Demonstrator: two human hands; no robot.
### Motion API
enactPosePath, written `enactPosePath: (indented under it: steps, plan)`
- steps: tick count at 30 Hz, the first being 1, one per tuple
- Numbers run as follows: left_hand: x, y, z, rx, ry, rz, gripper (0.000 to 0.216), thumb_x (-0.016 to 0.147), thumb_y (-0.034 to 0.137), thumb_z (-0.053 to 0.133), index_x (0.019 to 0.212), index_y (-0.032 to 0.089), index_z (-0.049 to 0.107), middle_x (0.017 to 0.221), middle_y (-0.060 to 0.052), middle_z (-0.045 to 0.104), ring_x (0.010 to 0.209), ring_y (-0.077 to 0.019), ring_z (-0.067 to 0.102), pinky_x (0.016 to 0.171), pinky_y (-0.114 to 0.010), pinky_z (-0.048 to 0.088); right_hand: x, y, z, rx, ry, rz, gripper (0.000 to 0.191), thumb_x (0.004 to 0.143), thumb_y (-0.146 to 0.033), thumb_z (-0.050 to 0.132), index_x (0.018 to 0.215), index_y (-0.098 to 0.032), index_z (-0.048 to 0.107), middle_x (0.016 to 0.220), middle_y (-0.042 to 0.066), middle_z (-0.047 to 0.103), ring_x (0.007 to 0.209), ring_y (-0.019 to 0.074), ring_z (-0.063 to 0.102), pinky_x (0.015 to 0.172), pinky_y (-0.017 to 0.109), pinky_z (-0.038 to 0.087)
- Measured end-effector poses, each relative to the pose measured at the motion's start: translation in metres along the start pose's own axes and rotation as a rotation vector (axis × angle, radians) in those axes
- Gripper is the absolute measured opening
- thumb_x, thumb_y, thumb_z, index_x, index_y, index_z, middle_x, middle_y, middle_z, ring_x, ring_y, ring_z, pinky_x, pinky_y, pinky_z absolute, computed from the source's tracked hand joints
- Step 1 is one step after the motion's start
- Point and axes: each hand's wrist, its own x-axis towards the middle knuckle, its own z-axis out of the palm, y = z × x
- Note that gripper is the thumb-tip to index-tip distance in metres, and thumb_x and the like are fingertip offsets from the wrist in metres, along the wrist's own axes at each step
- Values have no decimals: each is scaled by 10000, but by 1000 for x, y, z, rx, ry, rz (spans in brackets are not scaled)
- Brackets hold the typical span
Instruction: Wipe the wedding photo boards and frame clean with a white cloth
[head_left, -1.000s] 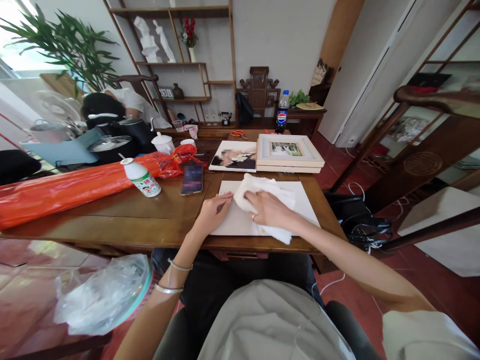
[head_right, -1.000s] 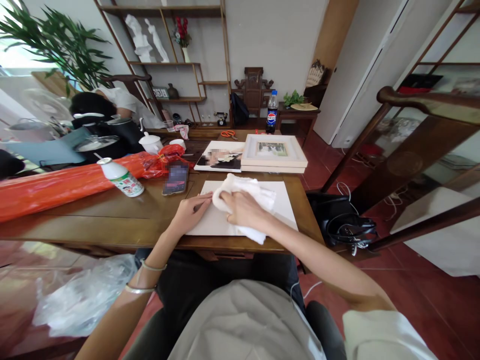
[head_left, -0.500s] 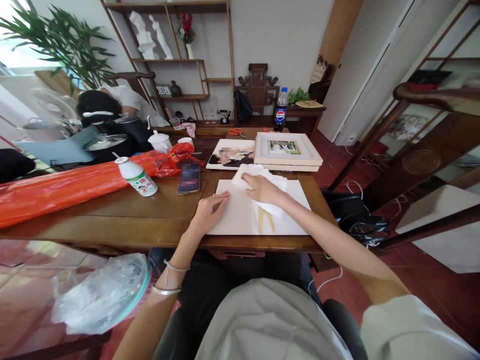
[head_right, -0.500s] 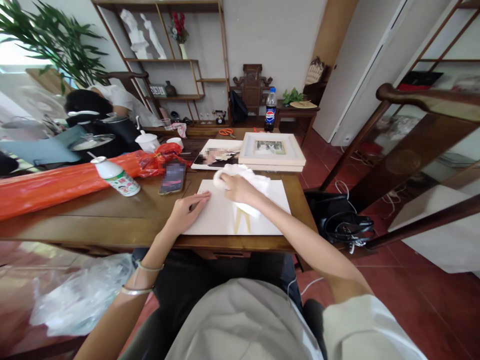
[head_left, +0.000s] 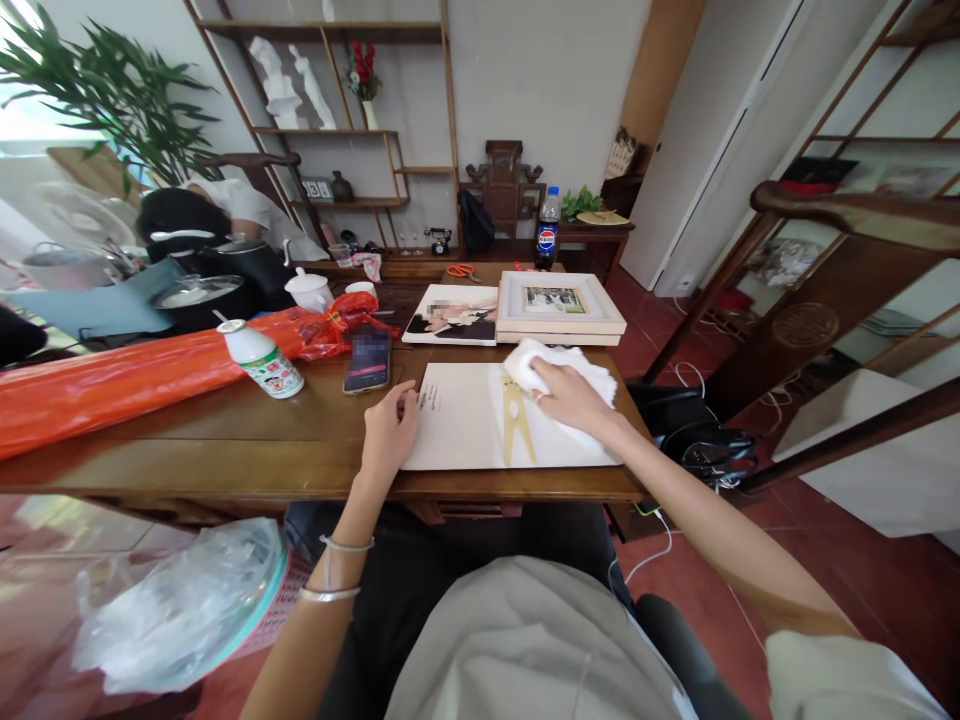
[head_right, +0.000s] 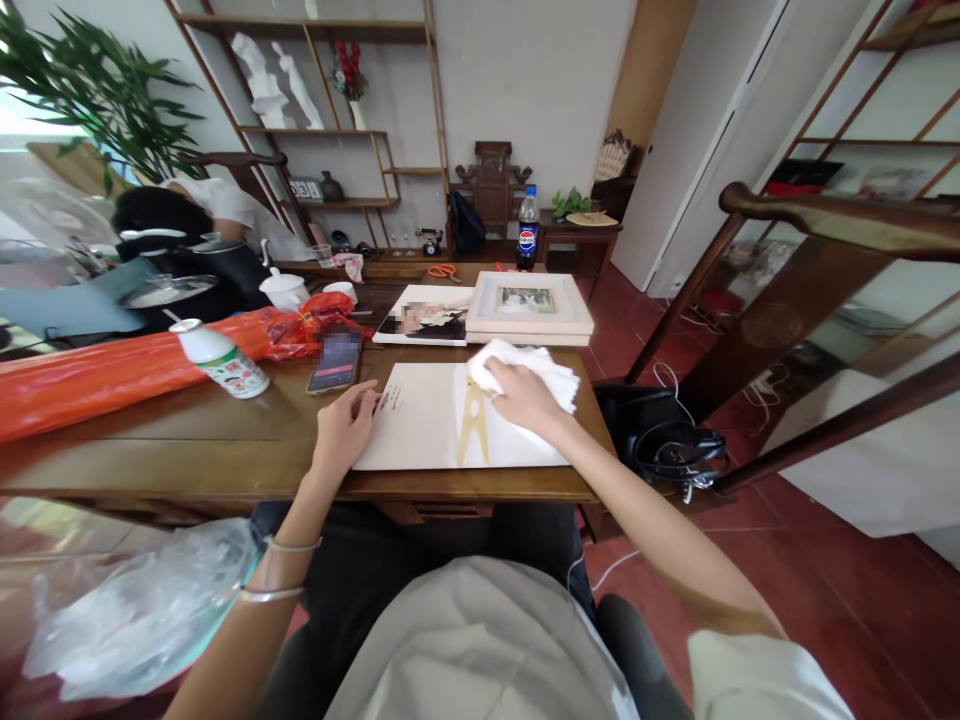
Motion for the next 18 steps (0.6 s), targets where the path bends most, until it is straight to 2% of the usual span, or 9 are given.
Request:
enactPosePath:
  steps: [5, 9, 11, 13, 16, 18]
  plan:
    - [1, 3, -4, -24, -24, -43, 360, 918, 323, 401, 1121, 143, 637, 944, -96, 743, 865, -223, 700, 832, -314, 490, 36, -59, 24, 18, -50, -230, 390, 747, -99, 512, 1128, -170, 556, 1063, 140, 639, 1018, 279, 578, 875, 395, 396]
    - [0, 3, -6, 47, -14, -38, 379, 923, 343, 384, 1113, 154, 652, 966, -105, 738, 891, -249, 691, 817, -326, 487, 19, -84, 27, 36, -105, -535, 397, 744, -92, 531, 1132, -160, 578, 1265, 182, 573, 1278, 287, 435, 1034, 487, 307]
    - [0, 3, -6, 87, -12, -40, 392, 928, 358, 370, 1099, 160, 662, 1021, -117, 725, 931, -270, 679, 815, -335, 483, -3, -82, 21, 80, -143, -652, 389, 748, -108, 540, 1130, -165, 584, 1314, 167, 553, 1321, 263, 399, 1083, 483, 270]
    - [-1, 4, -7, 92, -17, -46, 398, 930, 366, 365, 1099, 162, 662, 1057, -120, 717, 977, -279, 665, 835, -340, 476, -27, -72, 11, 134, -172, -696, 369, 739, -93, 535, 1090, -183, 603, 1336, 130, 549, 1321, 233, 411, 1105, 452, 268]
    - [-1, 5, -7, 32, -39, -76, 395, 922, 382, 383, 1113, 165, 653, 1006, -106, 733, 937, -262, 678, 844, -337, 476, -57, -45, -3, 182, -102, -617, 353, 717, -11, 481, 978, -189, 637, 1408, 111, 492, 1325, 213, 413, 1107, 433, 295]
    - [-1, 5, -7, -34, -59, -111, 401, 909, 404, 410, 1114, 159, 652, 963, -100, 740, 860, -241, 685, 817, -326, 484, -68, -27, -8, 167, -37, -506, 347, 701, 27, 461, 912, -181, 641, 1451, 111, 443, 1362, 231, 361, 1121, 479, 267]
